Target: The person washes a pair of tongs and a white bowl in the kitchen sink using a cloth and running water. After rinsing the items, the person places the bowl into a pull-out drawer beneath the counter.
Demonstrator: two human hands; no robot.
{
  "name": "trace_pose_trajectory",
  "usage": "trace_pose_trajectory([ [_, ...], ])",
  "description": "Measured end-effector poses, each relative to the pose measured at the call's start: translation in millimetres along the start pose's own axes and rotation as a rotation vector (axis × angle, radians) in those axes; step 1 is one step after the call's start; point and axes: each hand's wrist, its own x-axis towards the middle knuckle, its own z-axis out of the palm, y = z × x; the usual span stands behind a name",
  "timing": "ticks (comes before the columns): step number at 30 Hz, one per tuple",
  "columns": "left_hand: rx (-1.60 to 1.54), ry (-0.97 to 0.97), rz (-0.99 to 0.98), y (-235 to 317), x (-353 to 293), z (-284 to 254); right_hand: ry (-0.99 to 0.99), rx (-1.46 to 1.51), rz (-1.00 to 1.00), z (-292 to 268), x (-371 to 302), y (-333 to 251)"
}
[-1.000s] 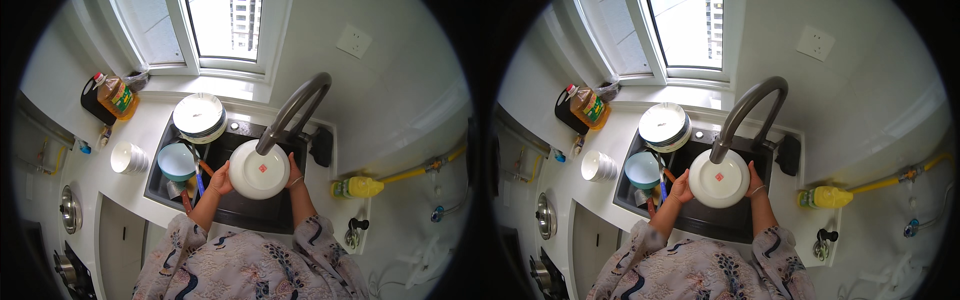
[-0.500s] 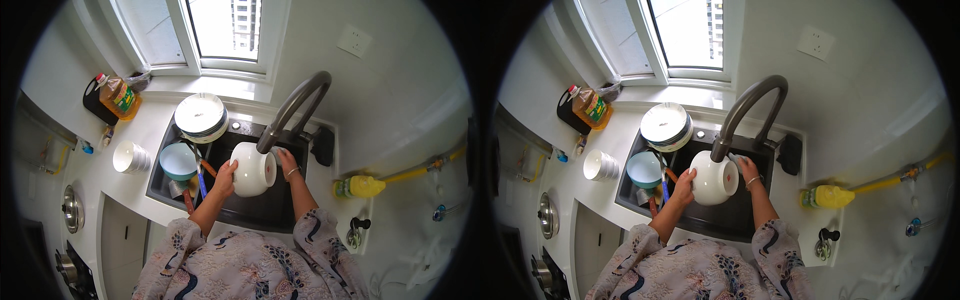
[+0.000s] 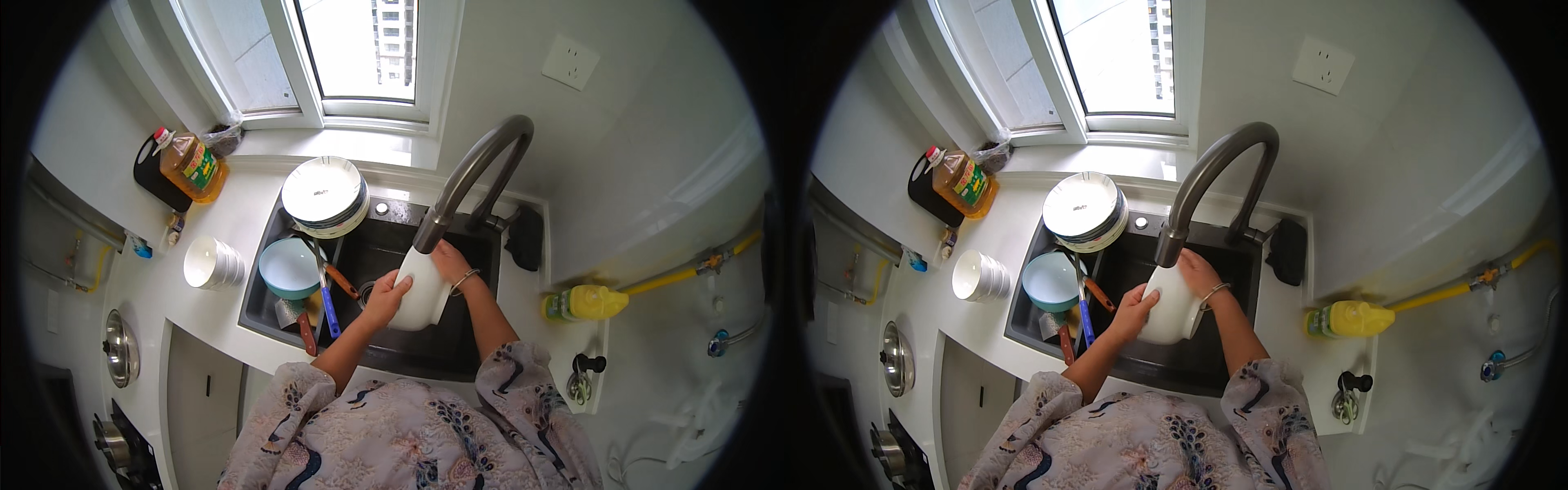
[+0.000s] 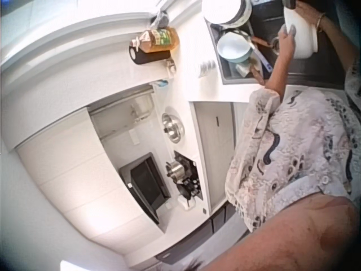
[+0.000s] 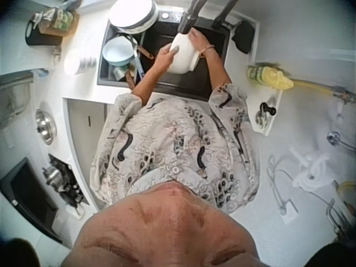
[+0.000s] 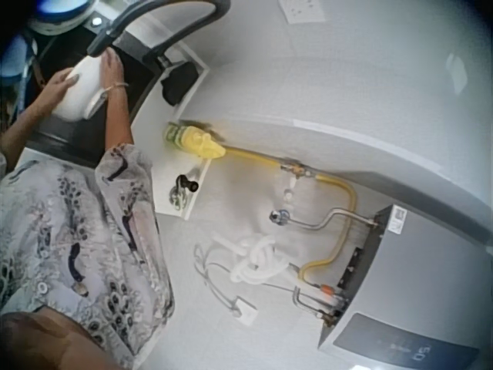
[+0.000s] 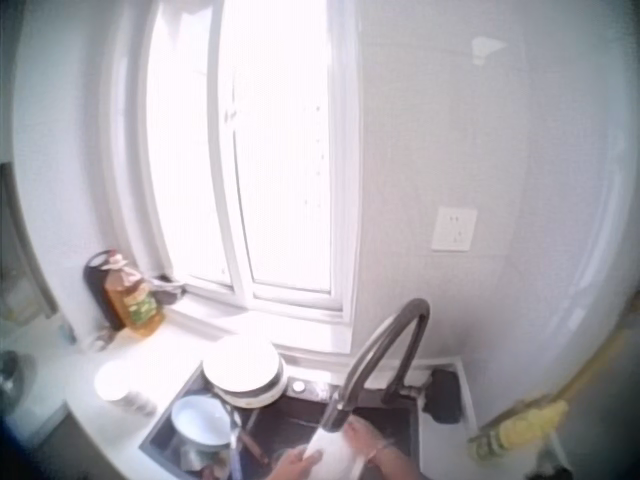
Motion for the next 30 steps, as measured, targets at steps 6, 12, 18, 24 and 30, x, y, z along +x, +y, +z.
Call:
trace_pose_trajectory([
  [6, -0.002, 0.031, 0.058, -4, 12, 1, 0.037, -0.397, -0.198, 20, -5, -41],
  [12, -0.129, 0.177, 0.042, -6, 12, 7, 0.029, -0.478, -0.336, 3, 4, -19],
  [18, -0.556, 0.512, -0.055, -8, 30, -12, 0.200, -0.887, -0.353, 56, -105, -41],
  [24, -0.893, 0.283, -0.193, -7, 9, -31, 0.495, -0.173, -0.246, 54, -112, -1],
  [30, -0.721, 0.082, -0.120, 8, -9, -34, 0.108, 0.434, 0.050, -11, -53, 4],
])
